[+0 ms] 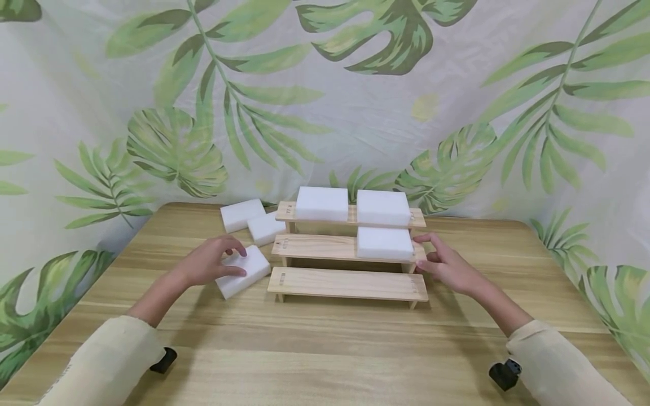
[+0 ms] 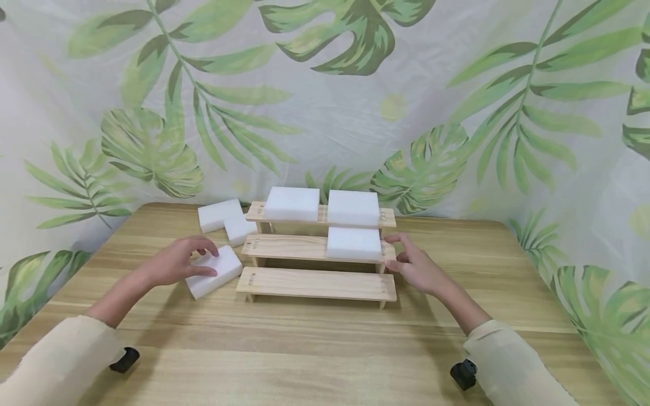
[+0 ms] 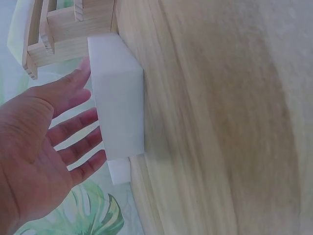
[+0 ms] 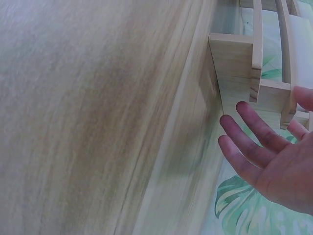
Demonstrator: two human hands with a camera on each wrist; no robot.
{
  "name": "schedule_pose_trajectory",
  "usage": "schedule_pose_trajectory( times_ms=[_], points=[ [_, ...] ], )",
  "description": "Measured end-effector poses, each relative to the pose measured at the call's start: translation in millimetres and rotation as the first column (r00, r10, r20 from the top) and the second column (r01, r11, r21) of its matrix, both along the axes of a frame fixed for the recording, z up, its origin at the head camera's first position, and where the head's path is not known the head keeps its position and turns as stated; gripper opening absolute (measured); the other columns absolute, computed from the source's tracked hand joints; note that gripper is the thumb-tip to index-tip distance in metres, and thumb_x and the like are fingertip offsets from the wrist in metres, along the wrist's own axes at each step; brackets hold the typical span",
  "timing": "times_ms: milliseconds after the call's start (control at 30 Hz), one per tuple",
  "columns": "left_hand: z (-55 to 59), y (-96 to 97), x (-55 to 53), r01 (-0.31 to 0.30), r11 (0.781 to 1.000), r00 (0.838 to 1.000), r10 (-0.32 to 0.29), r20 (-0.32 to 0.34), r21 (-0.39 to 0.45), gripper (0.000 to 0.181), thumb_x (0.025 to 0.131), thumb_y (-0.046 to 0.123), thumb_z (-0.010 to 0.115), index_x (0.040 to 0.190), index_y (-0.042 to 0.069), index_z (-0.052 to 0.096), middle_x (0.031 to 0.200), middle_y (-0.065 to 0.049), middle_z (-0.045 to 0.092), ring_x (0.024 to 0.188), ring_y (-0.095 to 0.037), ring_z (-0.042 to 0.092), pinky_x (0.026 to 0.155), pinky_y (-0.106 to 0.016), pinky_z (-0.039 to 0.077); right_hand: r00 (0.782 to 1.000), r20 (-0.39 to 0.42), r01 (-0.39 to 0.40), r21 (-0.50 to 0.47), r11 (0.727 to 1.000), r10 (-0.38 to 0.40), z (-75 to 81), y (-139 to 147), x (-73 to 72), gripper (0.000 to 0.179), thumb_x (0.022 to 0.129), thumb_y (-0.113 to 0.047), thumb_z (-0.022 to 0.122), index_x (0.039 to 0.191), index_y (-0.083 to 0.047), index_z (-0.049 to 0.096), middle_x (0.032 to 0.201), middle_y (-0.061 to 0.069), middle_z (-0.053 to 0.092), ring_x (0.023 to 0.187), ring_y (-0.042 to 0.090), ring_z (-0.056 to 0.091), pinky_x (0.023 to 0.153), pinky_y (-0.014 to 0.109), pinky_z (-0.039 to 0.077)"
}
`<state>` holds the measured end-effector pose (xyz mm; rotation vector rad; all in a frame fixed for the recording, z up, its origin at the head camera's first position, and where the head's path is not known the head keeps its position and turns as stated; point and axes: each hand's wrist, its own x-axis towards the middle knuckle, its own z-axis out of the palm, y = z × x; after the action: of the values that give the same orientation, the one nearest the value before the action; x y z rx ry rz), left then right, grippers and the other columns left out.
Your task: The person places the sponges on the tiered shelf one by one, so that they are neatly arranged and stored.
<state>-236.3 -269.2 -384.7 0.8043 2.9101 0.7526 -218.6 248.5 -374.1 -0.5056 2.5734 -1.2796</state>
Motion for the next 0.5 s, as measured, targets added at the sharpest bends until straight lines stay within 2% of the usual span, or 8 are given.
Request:
schedule_pose_trajectory(
  times_ms=[133, 233, 400, 500],
  points=[
    [-0.5, -0.9, 1.4, -0.006, 1.000, 1.000, 0.005, -0.023, -0.018, 0.027, 0.084, 0.020, 0.087, 0.100, 0.001, 0.076, 0.106, -0.014, 0.073, 0.104, -0.037, 0.066, 0.091, -0.055, 0.052, 1.000, 0.001, 0.003, 0.000, 1.000, -0.003, -0.7, 0, -0.4, 0.051, 0.106, -0.011, 0.052, 0.151, -0.001, 0.030, 0.104, 0.022, 0.074, 0.109, 0.041, 0.069, 0.083, 0.054, 0.056],
    [1.4, -2.7, 5.0, -0.004, 1.000, 1.000, 0.004, -0.013, -0.030, 0.034, 0.083, 0.026, 0.088, 0.104, 0.002, 0.076, 0.110, -0.015, 0.072, 0.105, -0.036, 0.066, 0.090, -0.053, 0.052, 1.000, 0.005, 0.003, -0.001, 1.000, -0.003, -1.0, 0, -0.7, 0.051, 0.106, -0.012, 0.053, 0.151, -0.002, 0.031, 0.104, 0.022, 0.074, 0.109, 0.041, 0.069, 0.084, 0.055, 0.056],
    [5.3, -8.7, 11.2, 0.012, 0.999, 0.998, -0.009, 0.059, -0.050, 0.053, 0.079, 0.033, 0.091, 0.117, 0.001, 0.073, 0.114, -0.018, 0.067, 0.102, -0.032, 0.062, 0.086, -0.047, 0.050, 1.000, 0.005, 0.001, -0.001, 1.000, -0.001, -1.4, 0, -0.7, 0.051, 0.107, -0.012, 0.053, 0.152, -0.003, 0.030, 0.105, 0.021, 0.074, 0.110, 0.041, 0.069, 0.085, 0.057, 0.056],
    [6.0, -13.0, 14.5, 0.013, 0.997, 0.994, -0.006, 0.109, -0.071, 0.064, 0.076, 0.033, 0.093, 0.126, 0.001, 0.069, 0.110, -0.019, 0.061, 0.096, -0.029, 0.056, 0.083, -0.041, 0.047, 1.000, 0.008, -0.001, -0.002, 1.000, 0.001, -1.8, 1, -0.7, 0.051, 0.107, -0.012, 0.052, 0.152, -0.003, 0.030, 0.106, 0.021, 0.074, 0.111, 0.041, 0.069, 0.086, 0.059, 0.055]
  ],
)
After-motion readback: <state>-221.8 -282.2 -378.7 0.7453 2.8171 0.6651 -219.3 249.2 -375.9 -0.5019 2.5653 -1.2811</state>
